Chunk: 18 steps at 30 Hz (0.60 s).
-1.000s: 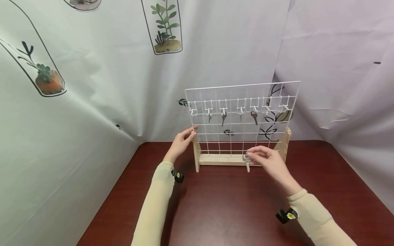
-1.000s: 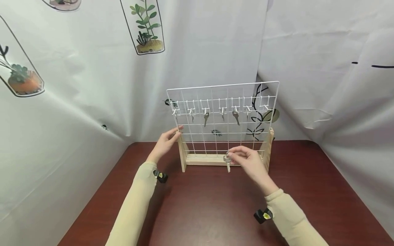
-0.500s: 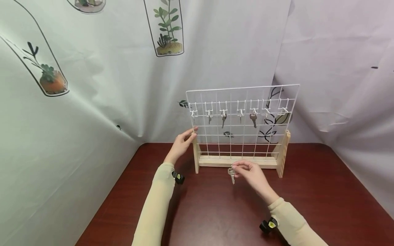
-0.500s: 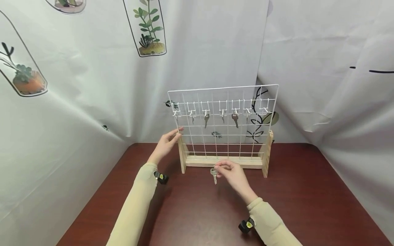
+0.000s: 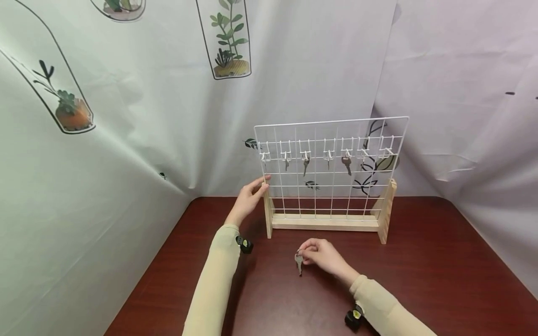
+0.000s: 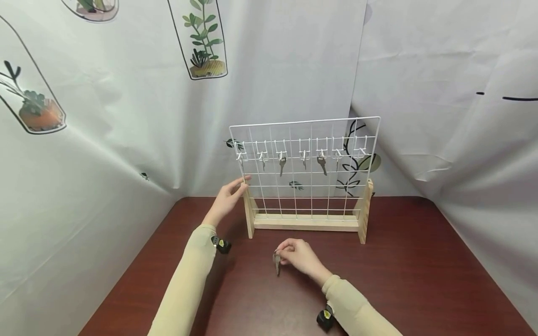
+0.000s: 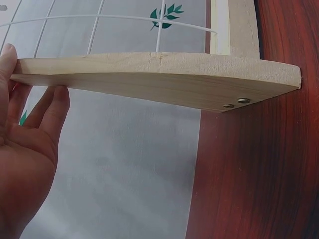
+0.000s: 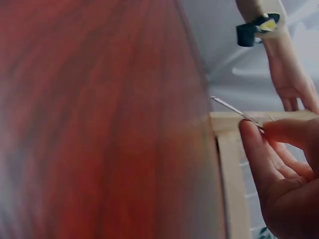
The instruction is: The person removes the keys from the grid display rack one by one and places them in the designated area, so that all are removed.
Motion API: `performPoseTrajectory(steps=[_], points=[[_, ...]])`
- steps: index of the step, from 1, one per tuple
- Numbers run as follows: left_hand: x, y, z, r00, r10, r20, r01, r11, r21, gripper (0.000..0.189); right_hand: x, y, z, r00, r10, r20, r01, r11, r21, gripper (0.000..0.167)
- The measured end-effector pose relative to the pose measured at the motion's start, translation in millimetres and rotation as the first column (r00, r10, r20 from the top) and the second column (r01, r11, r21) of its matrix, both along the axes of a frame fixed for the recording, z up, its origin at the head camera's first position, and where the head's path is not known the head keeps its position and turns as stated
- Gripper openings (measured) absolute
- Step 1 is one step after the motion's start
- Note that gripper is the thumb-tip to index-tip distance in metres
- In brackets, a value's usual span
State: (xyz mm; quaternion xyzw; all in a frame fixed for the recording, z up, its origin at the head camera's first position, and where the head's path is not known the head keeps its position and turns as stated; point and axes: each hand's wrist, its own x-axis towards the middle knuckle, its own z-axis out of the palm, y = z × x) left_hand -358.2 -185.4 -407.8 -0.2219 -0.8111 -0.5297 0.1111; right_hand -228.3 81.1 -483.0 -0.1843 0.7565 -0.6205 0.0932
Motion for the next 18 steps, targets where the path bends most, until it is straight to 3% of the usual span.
performPoseTrajectory(steps=[7,18], points=[[-1.2,2.0,1.3,1.0,0.0,-0.002,0.0,1.0,0.023,0.041,-3.5,-9,-8.7,0.992,0.112,0.062,-0.114,0.993,0.042,0.009],[0.1,1.1,-1.1,1.0,0.013,0.028,-0.014,1.0,0.02,0.043,-5.7,-16,-6.9,0.983,0.126,0.136,-0.138,0.987,0.082,0.009]])
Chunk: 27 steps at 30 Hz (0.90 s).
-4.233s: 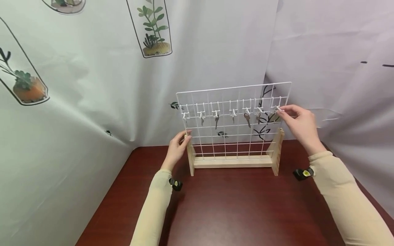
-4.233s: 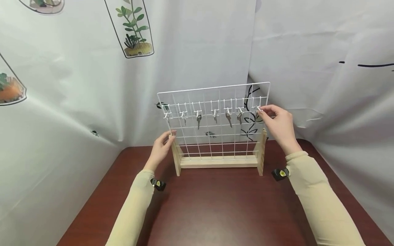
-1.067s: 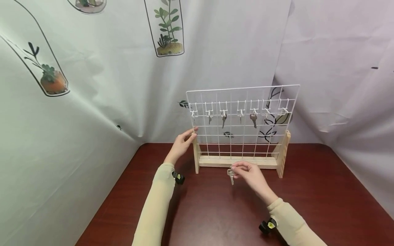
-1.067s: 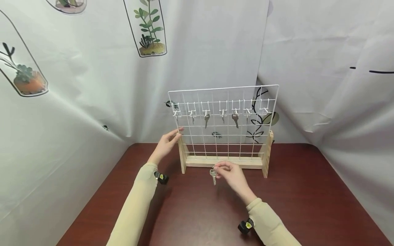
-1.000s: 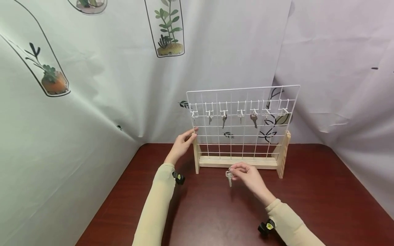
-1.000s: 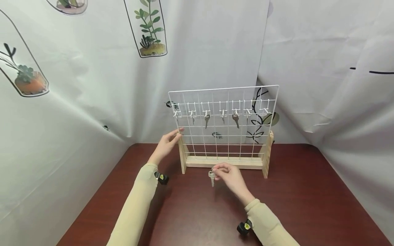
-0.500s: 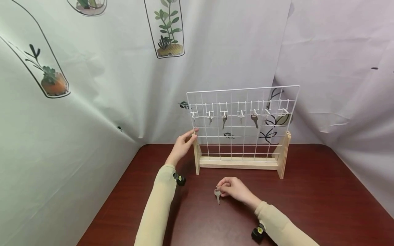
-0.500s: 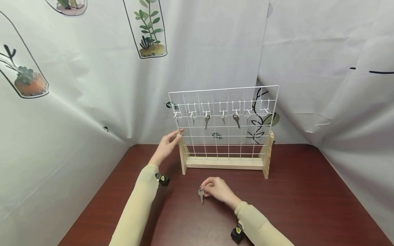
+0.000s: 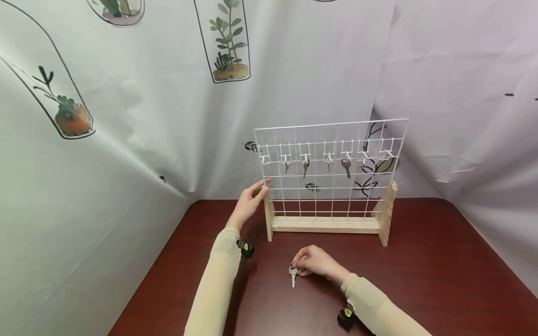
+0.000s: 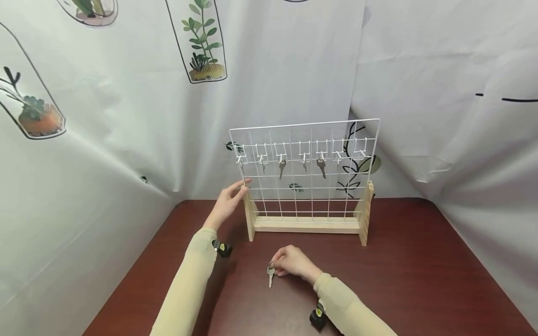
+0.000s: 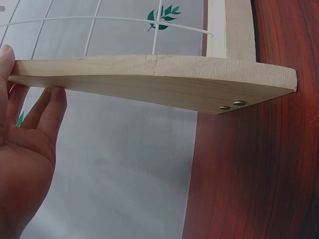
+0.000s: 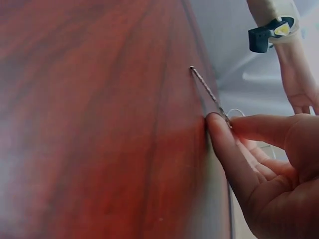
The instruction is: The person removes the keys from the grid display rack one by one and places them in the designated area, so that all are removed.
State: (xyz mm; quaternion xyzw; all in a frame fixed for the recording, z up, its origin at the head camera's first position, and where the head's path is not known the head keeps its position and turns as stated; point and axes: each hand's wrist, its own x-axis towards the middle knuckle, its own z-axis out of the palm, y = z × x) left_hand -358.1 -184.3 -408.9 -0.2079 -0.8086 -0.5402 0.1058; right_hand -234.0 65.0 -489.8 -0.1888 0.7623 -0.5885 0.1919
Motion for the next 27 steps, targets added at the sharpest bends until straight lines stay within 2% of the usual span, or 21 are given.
performPoseTrajectory(steps=[4,9,17,23,27], points=[[1.7,-1.0,-3.4,1.0,0.011,-0.01,-0.01,1.0,0.006,0.044,-0.4,-2,1.8,1.0,-0.002,-0.013,0.003,0.999,0.05,0.007],[1.2,0.0,-4.6,0.999,0.015,-0.034,-0.015,1.0,0.004,0.043,-4.3,-4,3.8,0.998,0.0,-0.066,0.008,0.993,0.12,0.005],[0.9,2.5,-1.3,0.999,0.021,-0.032,-0.021,1.0,-0.004,0.043,-7.6,-4,8.5,0.987,0.032,-0.157,-0.002,0.983,0.185,0.009],[2.2,3.3,-1.2,0.998,0.027,-0.048,-0.028,1.0,-0.005,0.042,-5.8,-7,13.3,0.98,0.051,-0.193,-0.004,0.972,0.235,0.009],[6.4,2.6,-5.6,0.998,0.032,-0.056,-0.032,0.999,0.0,0.044,-0.5,-10,12.0,0.979,0.056,-0.194,-0.007,0.97,0.245,0.01]])
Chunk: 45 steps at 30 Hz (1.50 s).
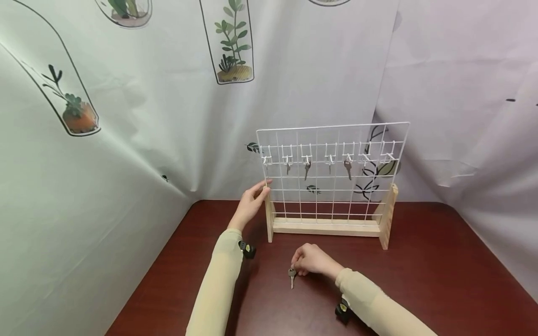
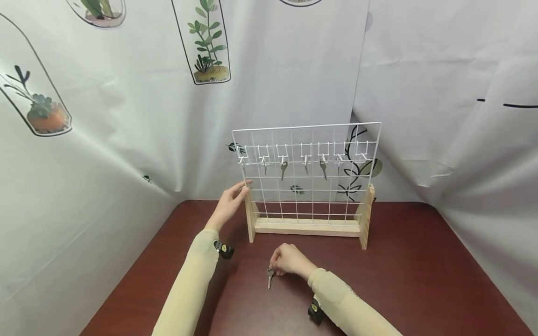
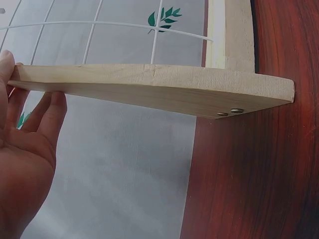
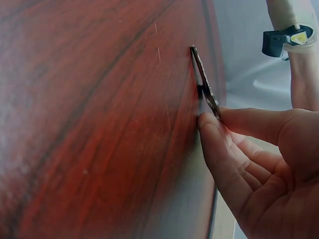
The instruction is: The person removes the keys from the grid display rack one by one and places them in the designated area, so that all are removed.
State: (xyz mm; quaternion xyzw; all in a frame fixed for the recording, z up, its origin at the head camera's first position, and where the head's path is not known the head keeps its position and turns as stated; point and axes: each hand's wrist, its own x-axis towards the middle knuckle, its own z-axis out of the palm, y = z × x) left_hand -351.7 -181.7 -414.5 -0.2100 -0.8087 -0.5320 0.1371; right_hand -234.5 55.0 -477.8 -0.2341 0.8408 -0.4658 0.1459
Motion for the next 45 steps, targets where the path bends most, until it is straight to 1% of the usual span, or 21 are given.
performPoseTrajectory(steps=[5,9,16,17,23,24,25,30,34,37,40,42,45], points=[[2.2,-0.3,-6.8,1.0,0.0,0.026,0.0,1.0,-0.007,0.044,4.1,-2,-6.2,1.0,-0.003,0.004,0.003,1.0,-0.001,0.013],[2.6,0.4,-8.1,1.0,0.001,0.024,-0.001,1.0,0.001,0.043,2.3,-4,-7.7,1.0,-0.019,-0.011,0.019,1.0,-0.001,0.013],[-1.3,-0.1,-0.7,1.0,0.005,-0.012,-0.005,1.0,-0.003,0.042,-8.3,-6,-3.5,0.996,-0.031,-0.082,0.036,0.998,0.052,0.017],[1.9,1.0,3.5,1.0,0.003,-0.001,-0.003,1.0,0.0,0.041,-9.2,-6,-3.5,0.996,-0.031,-0.087,0.037,0.998,0.06,0.017],[0.6,3.0,7.9,1.0,-0.006,0.005,0.006,1.0,0.009,0.04,-10.5,-5,0.1,0.996,-0.025,-0.086,0.031,0.997,0.076,0.017],[-3.0,1.5,4.9,1.0,-0.006,-0.006,0.006,1.0,0.006,0.041,-10.7,-6,1.0,0.996,-0.022,-0.084,0.028,0.996,0.079,0.016],[-3.4,0.4,5.3,1.0,-0.004,-0.008,0.004,1.0,0.003,0.041,-11.5,-6,1.1,0.996,-0.016,-0.084,0.024,0.996,0.085,0.016],[-1.7,-6.7,5.2,1.0,0.022,-0.005,-0.022,1.0,-0.001,0.038,-14.0,-13,2.1,0.995,0.018,-0.094,-0.008,0.994,0.109,0.015],[-2.0,-6.5,4.8,1.0,0.028,-0.008,-0.028,1.0,0.008,0.039,-15.0,-12,4.1,0.994,0.026,-0.109,-0.012,0.992,0.125,0.013],[-2.2,-3.3,3.8,1.0,0.02,-0.015,-0.019,1.0,0.022,0.039,-16.0,-6,8.1,0.992,0.061,-0.106,-0.044,0.987,0.154,0.009],[-2.3,-0.1,1.1,1.0,0.008,-0.01,-0.008,1.0,0.029,0.038,-17.4,4,15.2,0.988,0.111,-0.11,-0.087,0.975,0.203,0.005],[-2.3,1.1,-0.3,1.0,-0.002,-0.006,0.002,0.999,0.036,0.038,-19.0,11,20.3,0.983,0.134,-0.122,-0.102,0.966,0.236,0.005],[-3.3,2.4,-2.6,1.0,-0.002,-0.007,0.002,0.999,0.042,0.038,-21.8,21,28.3,0.98,0.143,-0.141,-0.103,0.96,0.26,0.009]])
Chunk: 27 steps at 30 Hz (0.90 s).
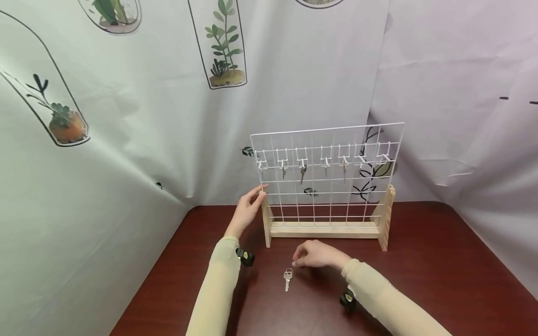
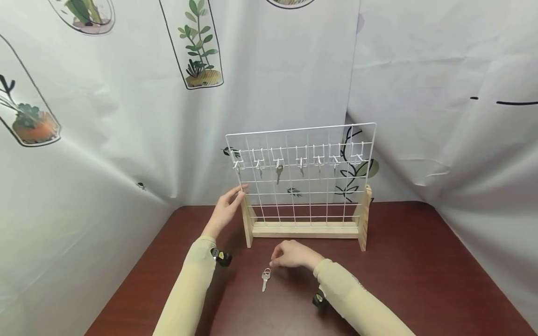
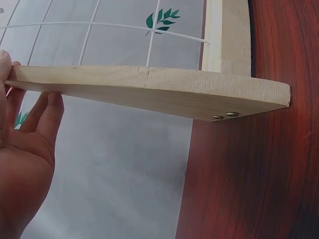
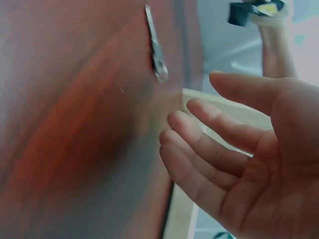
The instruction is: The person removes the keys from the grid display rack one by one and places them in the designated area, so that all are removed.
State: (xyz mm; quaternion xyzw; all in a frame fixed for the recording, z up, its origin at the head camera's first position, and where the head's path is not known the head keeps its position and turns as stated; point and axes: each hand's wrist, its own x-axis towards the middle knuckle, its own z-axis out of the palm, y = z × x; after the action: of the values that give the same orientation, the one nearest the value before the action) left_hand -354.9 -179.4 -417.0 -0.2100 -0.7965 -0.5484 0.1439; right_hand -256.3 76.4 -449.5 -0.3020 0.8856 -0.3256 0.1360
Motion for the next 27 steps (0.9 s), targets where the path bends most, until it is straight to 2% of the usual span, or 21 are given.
performPoseTrajectory(steps=[6,10,13,15,18,22,27], points=[[-1.0,-0.1,0.3,1.0,0.003,0.002,-0.003,1.0,-0.013,0.039,-1.5,19,14.2,0.999,0.017,-0.033,-0.018,0.999,-0.027,0.016],[-2.6,0.2,0.6,1.0,-0.001,0.006,0.001,1.0,-0.008,0.038,-3.3,31,26.4,0.999,-0.015,-0.053,0.012,0.999,-0.053,0.021],[-3.6,0.6,1.3,1.0,0.003,0.005,-0.003,1.0,0.01,0.037,-6.9,44,39.5,0.992,-0.082,-0.099,0.074,0.994,-0.077,0.024],[-4.2,1.0,2.0,1.0,0.002,0.005,-0.002,1.0,0.022,0.038,-9.2,56,49.8,0.979,-0.144,-0.147,0.131,0.987,-0.093,0.025],[-4.9,2.0,2.7,1.0,0.003,0.009,-0.004,1.0,0.024,0.039,-9.8,75,65.1,0.954,-0.243,-0.175,0.221,0.966,-0.136,0.026],[-2.7,3.4,5.1,1.0,-0.004,0.026,0.004,1.0,0.018,0.039,-6.8,101,83.6,0.926,-0.333,-0.175,0.297,0.933,-0.205,0.031],[16.8,7.9,23.4,0.999,0.002,0.038,-0.002,1.0,0.0,0.036,-2.7,125,101.3,0.91,-0.388,-0.148,0.342,0.902,-0.262,0.037]])
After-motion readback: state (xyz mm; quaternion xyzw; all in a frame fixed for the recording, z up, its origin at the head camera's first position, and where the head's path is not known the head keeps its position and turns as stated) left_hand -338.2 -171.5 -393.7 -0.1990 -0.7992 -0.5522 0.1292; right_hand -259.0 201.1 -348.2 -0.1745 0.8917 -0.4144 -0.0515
